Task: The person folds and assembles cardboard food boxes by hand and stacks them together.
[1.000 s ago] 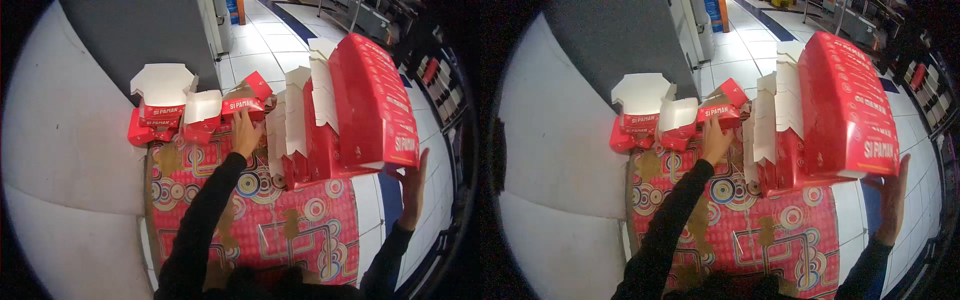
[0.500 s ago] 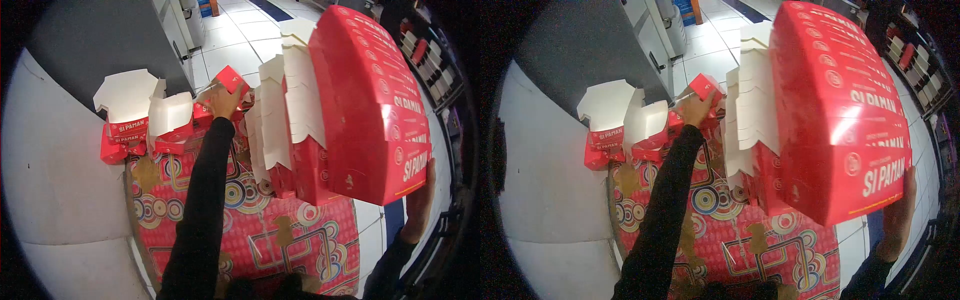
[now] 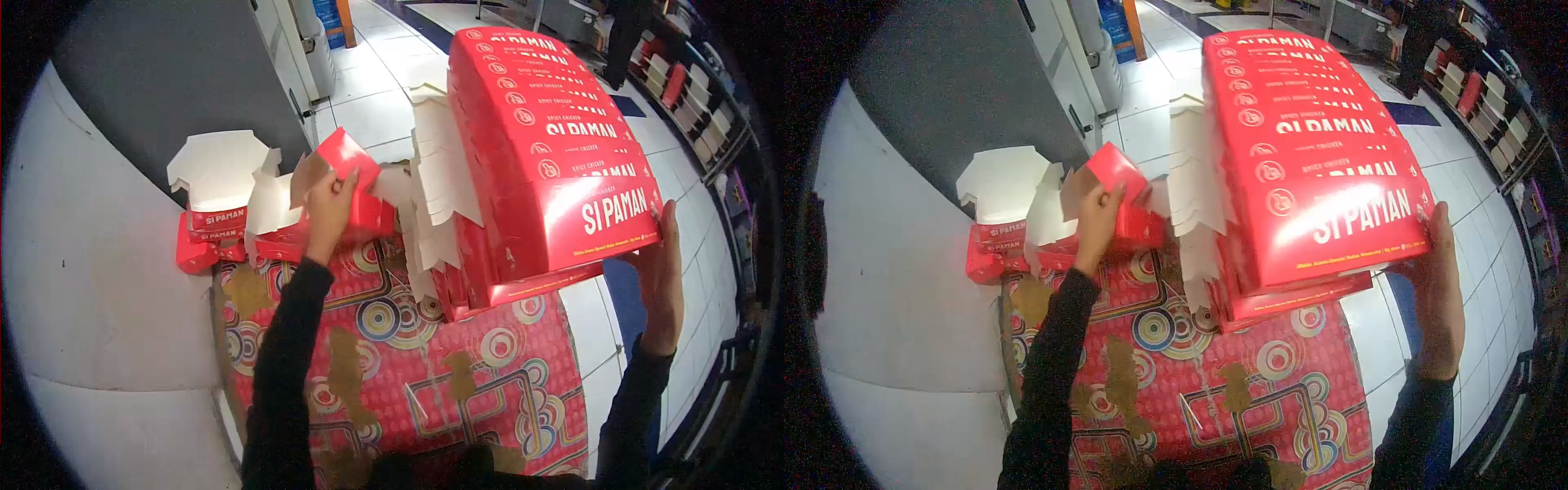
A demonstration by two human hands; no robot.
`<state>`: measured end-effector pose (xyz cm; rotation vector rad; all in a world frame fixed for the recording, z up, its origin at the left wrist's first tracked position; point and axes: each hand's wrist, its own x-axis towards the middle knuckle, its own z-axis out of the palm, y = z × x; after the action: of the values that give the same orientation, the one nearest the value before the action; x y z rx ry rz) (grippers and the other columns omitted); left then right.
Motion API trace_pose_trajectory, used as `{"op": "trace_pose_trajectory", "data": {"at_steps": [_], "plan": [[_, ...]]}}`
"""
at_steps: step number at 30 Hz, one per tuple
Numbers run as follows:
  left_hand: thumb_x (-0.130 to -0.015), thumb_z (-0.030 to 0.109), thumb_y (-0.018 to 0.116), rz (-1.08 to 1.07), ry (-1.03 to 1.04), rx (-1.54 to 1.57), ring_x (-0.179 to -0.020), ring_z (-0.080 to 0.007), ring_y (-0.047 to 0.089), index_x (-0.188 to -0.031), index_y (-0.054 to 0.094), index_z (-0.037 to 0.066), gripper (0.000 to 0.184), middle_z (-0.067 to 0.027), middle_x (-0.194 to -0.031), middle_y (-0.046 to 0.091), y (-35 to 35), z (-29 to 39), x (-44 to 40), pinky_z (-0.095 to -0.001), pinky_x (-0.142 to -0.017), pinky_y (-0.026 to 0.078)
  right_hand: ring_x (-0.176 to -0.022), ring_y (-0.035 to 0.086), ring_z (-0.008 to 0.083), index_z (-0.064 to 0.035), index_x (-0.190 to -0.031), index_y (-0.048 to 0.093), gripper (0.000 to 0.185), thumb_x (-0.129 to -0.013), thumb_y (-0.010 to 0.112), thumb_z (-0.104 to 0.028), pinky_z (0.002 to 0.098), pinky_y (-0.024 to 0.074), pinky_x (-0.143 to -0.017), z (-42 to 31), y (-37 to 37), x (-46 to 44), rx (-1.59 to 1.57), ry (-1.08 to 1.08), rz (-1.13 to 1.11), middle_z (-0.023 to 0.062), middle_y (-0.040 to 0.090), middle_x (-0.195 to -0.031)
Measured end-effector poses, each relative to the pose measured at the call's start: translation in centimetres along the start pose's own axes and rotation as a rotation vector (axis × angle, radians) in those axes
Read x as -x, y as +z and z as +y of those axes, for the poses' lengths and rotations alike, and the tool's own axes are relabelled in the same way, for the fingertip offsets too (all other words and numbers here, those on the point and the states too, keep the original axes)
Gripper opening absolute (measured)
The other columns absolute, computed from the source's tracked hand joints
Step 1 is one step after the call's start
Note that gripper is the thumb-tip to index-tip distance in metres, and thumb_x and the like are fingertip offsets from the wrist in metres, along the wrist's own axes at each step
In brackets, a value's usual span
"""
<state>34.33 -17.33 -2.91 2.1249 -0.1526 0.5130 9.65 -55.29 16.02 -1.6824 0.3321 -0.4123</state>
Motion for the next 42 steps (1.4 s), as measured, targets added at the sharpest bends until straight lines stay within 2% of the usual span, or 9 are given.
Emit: {"op": "trace_pose_trajectory", "data": {"at_steps": [5,15,19,22,23,25,27,35,42], "plan": [[-0.091,0.022,0.071,-0.066,0.035,0.125,-0.055,-0.0086,0.034,-0.072,0.056,-0.001,0.033,-0.0016,-0.057,0.038,-9.2,5.7,8.7,-0.0319,-0.050,0.030,-0.106,0.066,0.0180,-0.0055,-0.133,0.052,0.078,-0.094,0.038,-0.072,0.0338,0.0530,-0.086,0.3,-1.2,0.5,-0.066,0.035,-0.101,0.0124,0.067,-0.118],[-0.084,0.014,0.075,-0.048,-0.162,-0.123,-0.070,-0.0226,0.042,-0.065,0.044,0.006,0.037,-0.0075,-0.065,0.040,-19.6,7.9,30.1,-0.0365,-0.067,0.036,-0.123,0.057,0.0273,-0.0156,-0.150,0.038,0.092,-0.088,0.028,-0.083,0.0485,0.0487,-0.094,-0.9,-2.2,0.6,-0.067,0.074,-0.219,0.0106,0.058,-0.136],[-0.087,0.020,0.072,-0.270,-0.427,-0.154,-0.082,-0.0249,0.057,-0.079,0.065,0.007,0.016,-0.0105,-0.076,0.059,-21.3,15.4,32.0,-0.0396,-0.077,0.044,-0.105,0.063,0.0217,-0.0089,-0.134,0.053,0.069,-0.096,0.039,-0.064,0.0360,0.0512,-0.084,0.1,-3.1,1.9,-0.059,-0.132,0.169,0.0128,0.063,-0.118],[-0.087,0.021,0.071,-0.411,-0.272,-0.158,-0.082,-0.0241,0.057,-0.081,0.066,0.008,0.016,-0.0095,-0.076,0.060,-19.8,17.1,34.1,-0.0396,-0.077,0.044,-0.088,0.056,0.0169,-0.0042,-0.110,0.058,0.031,-0.096,0.057,-0.031,0.0301,0.0455,-0.076,2.6,-2.4,7.4,0.107,-0.501,0.437,0.0082,0.058,-0.098],[-0.087,0.022,0.071,-0.430,-0.186,-0.185,-0.082,-0.0239,0.057,-0.081,0.066,0.008,0.016,-0.0091,-0.077,0.060,-18.8,16.7,34.8,-0.0396,-0.077,0.044,-0.090,0.055,0.0167,-0.0046,-0.100,0.055,0.026,-0.086,0.070,-0.022,0.0294,0.0451,-0.080,3.9,-0.4,10.3,0.136,-0.581,0.325,0.0070,0.056,-0.095],[-0.087,0.023,0.071,-0.445,-0.031,-0.255,-0.082,-0.0234,0.057,-0.082,0.067,0.008,0.016,-0.0084,-0.077,0.061,-16.9,15.9,35.9,-0.0396,-0.077,0.044,-0.116,0.053,0.0327,-0.0045,-0.118,0.059,0.061,-0.070,0.085,-0.031,0.0437,0.0402,-0.102,3.3,3.7,16.2,0.435,-0.674,-0.356,0.0165,0.056,-0.122],[-0.087,0.024,0.070,-0.459,0.105,-0.335,-0.082,-0.0229,0.057,-0.084,0.067,0.009,0.017,-0.0077,-0.078,0.061,-14.8,14.8,36.4,-0.0396,-0.077,0.044,-0.131,0.043,0.0414,-0.0115,-0.134,0.054,0.082,-0.065,0.088,-0.039,0.0486,0.0354,-0.109,3.5,8.8,19.3,0.558,-0.559,-0.737,0.0235,0.043,-0.142],[-0.088,0.029,0.069,-0.468,0.352,-0.533,-0.082,-0.0210,0.058,-0.088,0.069,0.010,0.019,-0.0050,-0.080,0.063,-8.5,9.9,39.9,-0.0396,-0.078,0.044,-0.143,0.027,0.0435,-0.0207,-0.150,0.038,0.101,-0.064,0.090,-0.034,0.0500,0.0325,-0.114,12.2,8.4,18.7,0.486,-0.267,-1.111,0.0228,0.023,-0.155],[-0.088,0.033,0.068,-0.492,0.427,-0.576,-0.082,-0.0193,0.059,-0.092,0.071,0.012,0.022,-0.0025,-0.082,0.064,-5.8,7.9,42.7,-0.0396,-0.078,0.044,-0.137,0.040,0.0367,-0.0147,-0.151,0.032,0.103,-0.067,0.089,-0.027,0.0443,0.0401,-0.109,20.9,8.4,23.4,0.146,-0.031,-0.749,0.0187,0.030,-0.153]]}}
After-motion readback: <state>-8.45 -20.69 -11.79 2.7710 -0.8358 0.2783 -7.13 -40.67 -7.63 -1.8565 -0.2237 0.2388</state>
